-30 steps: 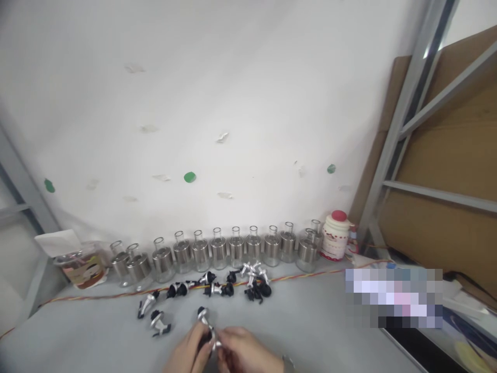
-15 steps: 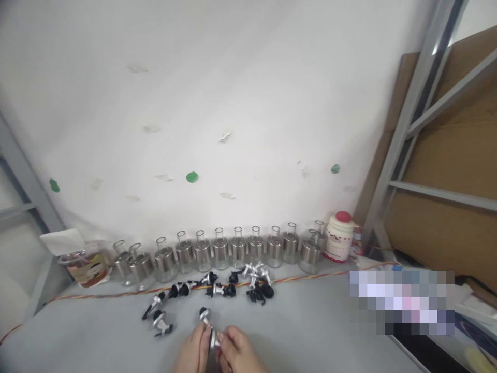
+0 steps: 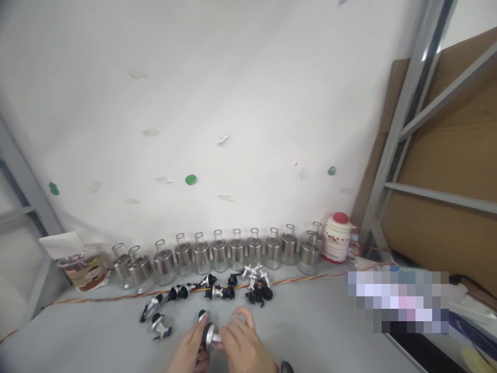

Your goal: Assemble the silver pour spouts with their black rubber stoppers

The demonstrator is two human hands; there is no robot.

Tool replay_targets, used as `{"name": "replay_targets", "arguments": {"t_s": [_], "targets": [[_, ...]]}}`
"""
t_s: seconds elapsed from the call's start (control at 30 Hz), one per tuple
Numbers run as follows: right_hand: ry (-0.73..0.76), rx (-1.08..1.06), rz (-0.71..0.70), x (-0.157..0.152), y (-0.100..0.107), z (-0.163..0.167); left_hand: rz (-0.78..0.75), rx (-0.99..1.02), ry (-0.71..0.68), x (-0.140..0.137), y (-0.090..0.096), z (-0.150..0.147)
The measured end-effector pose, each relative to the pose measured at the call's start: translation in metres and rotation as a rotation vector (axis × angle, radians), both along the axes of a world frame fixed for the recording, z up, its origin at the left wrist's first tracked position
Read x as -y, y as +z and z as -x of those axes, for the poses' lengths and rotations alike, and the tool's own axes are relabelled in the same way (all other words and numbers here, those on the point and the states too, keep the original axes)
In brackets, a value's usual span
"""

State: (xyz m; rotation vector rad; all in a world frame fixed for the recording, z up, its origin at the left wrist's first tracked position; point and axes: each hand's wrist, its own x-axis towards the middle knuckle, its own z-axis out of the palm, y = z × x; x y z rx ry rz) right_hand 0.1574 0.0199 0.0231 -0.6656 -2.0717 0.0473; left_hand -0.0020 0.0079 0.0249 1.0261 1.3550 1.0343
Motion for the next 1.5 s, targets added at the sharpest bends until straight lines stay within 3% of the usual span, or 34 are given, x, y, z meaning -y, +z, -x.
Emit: {"name": "replay_targets", "arguments": {"t_s": [0.07, 0.13, 0.2, 0.37, 0.5, 0.67, 0.87, 1.1, 1.3, 1.5], "targets": [[-0.009, -0.143, 0.330, -0.002, 0.000, -0.002, -0.117, -0.109, 0.089, -0.007, 0.006, 0.014], [-0.036, -0.323, 0.708, -0.008, -0.001, -0.005, -0.369, -0.361, 0.262, -0.012, 0.011, 0.027], [-0.072, -0.473, 0.876, -0.021, -0.001, -0.011, -0.477, -0.527, 0.262, -0.016, 0.012, 0.033], [-0.402, -0.600, 0.708, -0.060, 0.000, -0.048, -0.574, -0.730, -0.064, -0.014, -0.003, 0.014], [-0.504, -0.606, 0.648, -0.081, -0.005, -0.078, -0.608, -0.906, -0.272, -0.016, -0.002, -0.008], [-0.521, -0.573, 0.652, -0.090, -0.018, -0.080, -0.656, -1.004, -0.246, -0.045, 0.018, -0.031], [-0.526, -0.597, 0.653, -0.092, -0.026, -0.079, -0.633, -1.038, -0.182, -0.079, 0.015, -0.037], [-0.636, -0.657, 0.644, -0.100, -0.032, -0.093, -0.611, -1.080, -0.232, -0.076, 0.016, -0.019], [-0.615, -0.603, 0.641, -0.103, -0.041, -0.091, -0.559, -1.108, -0.225, -0.078, 0.016, -0.004], [-0.670, -0.570, 0.553, -0.094, -0.034, -0.085, -0.507, -1.084, -0.264, -0.082, 0.016, 0.017]]}}
